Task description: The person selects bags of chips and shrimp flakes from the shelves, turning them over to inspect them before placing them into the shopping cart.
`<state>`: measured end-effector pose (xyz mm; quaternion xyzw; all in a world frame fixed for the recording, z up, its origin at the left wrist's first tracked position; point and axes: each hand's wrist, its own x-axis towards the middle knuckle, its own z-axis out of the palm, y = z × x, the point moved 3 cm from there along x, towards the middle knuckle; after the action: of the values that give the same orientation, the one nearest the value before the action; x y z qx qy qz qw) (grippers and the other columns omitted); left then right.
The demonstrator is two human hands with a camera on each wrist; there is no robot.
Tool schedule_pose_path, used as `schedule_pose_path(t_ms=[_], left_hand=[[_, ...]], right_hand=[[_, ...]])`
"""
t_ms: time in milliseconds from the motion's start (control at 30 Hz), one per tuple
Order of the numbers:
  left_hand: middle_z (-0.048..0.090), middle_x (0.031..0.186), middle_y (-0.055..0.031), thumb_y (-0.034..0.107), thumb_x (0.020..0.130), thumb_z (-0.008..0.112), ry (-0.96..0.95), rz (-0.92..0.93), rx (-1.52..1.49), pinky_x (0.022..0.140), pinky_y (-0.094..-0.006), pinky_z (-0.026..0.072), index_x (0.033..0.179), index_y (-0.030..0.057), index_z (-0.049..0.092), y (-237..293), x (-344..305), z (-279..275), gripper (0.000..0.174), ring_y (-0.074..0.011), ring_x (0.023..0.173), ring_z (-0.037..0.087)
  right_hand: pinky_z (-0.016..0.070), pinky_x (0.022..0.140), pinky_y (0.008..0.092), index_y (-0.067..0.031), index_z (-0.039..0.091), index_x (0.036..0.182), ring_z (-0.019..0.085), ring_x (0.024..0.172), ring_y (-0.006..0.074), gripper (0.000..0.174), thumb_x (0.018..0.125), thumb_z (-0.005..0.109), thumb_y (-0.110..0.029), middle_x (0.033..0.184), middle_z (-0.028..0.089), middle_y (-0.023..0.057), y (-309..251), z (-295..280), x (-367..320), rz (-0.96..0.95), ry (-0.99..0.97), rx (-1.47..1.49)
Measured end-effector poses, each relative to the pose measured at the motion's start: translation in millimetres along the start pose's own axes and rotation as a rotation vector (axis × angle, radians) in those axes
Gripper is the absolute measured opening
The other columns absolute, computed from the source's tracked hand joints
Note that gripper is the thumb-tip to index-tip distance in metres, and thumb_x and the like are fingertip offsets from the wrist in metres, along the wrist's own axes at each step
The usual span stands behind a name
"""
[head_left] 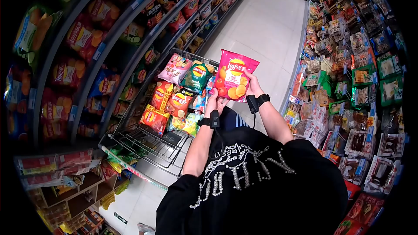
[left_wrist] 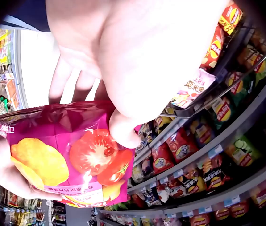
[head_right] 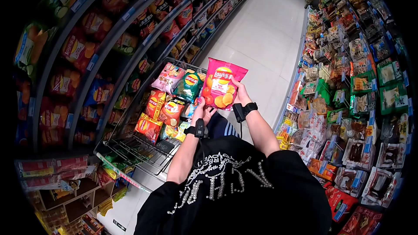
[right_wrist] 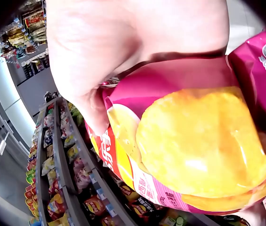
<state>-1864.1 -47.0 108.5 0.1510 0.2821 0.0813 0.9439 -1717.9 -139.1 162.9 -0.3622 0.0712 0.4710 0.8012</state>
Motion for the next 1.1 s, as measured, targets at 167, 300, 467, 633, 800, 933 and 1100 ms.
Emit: schedule_pose_path(t_ms=[167,300,467,633,800,933,1100], left_hand=[[0.054,0.121,-0.0061,0.042,0.089,0.052,0.016,0.028,-0.001,0.094,-0.0432,0.043,0.123,0.0106,0.044,-4,1,-3,0.047,-0.0222,0.111,0.053],[0.054,0.122,-0.0051,0.042,0.088,0.054,0.036,0.034,-0.017,0.093,-0.0424,0.0431,0.122,0.0106,0.045,-2,-3,-2,0.047,-0.0208,0.112,0.052],[0.056,0.119,-0.0042,0.042,0.088,0.054,0.017,0.031,-0.021,0.091,-0.0417,0.0447,0.121,0.0112,0.046,0,-3,-5,0.045,-0.0195,0.108,0.055],[0.058,0.115,-0.0037,0.04,0.089,0.054,0.028,0.057,-0.033,0.088,-0.0408,0.0462,0.118,0.0117,0.047,7,-6,-7,0.042,-0.0191,0.102,0.057],[0.055,0.12,-0.0045,0.041,0.089,0.053,0.049,0.072,-0.045,0.09,-0.0416,0.0446,0.121,0.0113,0.045,10,-8,-10,0.045,-0.0205,0.109,0.054],[0.052,0.123,-0.0056,0.041,0.088,0.055,0.059,0.065,-0.121,0.099,-0.0482,0.0353,0.124,0.0111,0.043,5,-5,-20,0.048,-0.0231,0.116,0.048],[0.049,0.127,-0.0078,0.043,0.089,0.052,0.126,0.05,-0.171,0.096,-0.0476,0.039,0.126,0.0098,0.041,-8,-6,-50,0.052,-0.025,0.117,0.048]], right_hand=[[0.0452,0.092,0.0411,-0.0002,0.05,0.116,0.058,0.103,0.0274,0.046,0.086,0.056,-0.035,0.115,0.058,0.0154,2,-2,2,-0.001,-0.009,0.0],[0.0452,0.092,0.0411,-0.0011,0.05,0.116,0.058,0.103,0.0274,0.046,0.087,0.055,-0.035,0.115,0.058,0.0156,3,3,0,0.012,0.017,-0.009],[0.045,0.092,0.0414,-0.0012,0.05,0.117,0.058,0.104,0.0276,0.046,0.087,0.055,-0.036,0.116,0.058,0.0159,5,1,5,0.01,0.019,-0.022],[0.045,0.093,0.0414,-0.0008,0.049,0.117,0.057,0.104,0.0283,0.048,0.087,0.054,-0.037,0.116,0.057,0.0165,8,11,7,0.043,0.003,-0.033],[0.0451,0.092,0.0414,-0.0008,0.048,0.118,0.057,0.104,0.0281,0.049,0.088,0.053,-0.039,0.116,0.057,0.0166,14,16,12,0.049,-0.025,-0.054],[0.0452,0.092,0.0413,-0.0011,0.047,0.119,0.057,0.105,0.0277,0.051,0.087,0.053,-0.04,0.116,0.057,0.0164,22,13,15,0.078,-0.022,-0.078],[0.0459,0.091,0.0402,-0.0016,0.045,0.12,0.057,0.105,0.0258,0.049,0.089,0.054,-0.038,0.117,0.057,0.0147,51,-6,31,0.145,0.04,-0.135]])
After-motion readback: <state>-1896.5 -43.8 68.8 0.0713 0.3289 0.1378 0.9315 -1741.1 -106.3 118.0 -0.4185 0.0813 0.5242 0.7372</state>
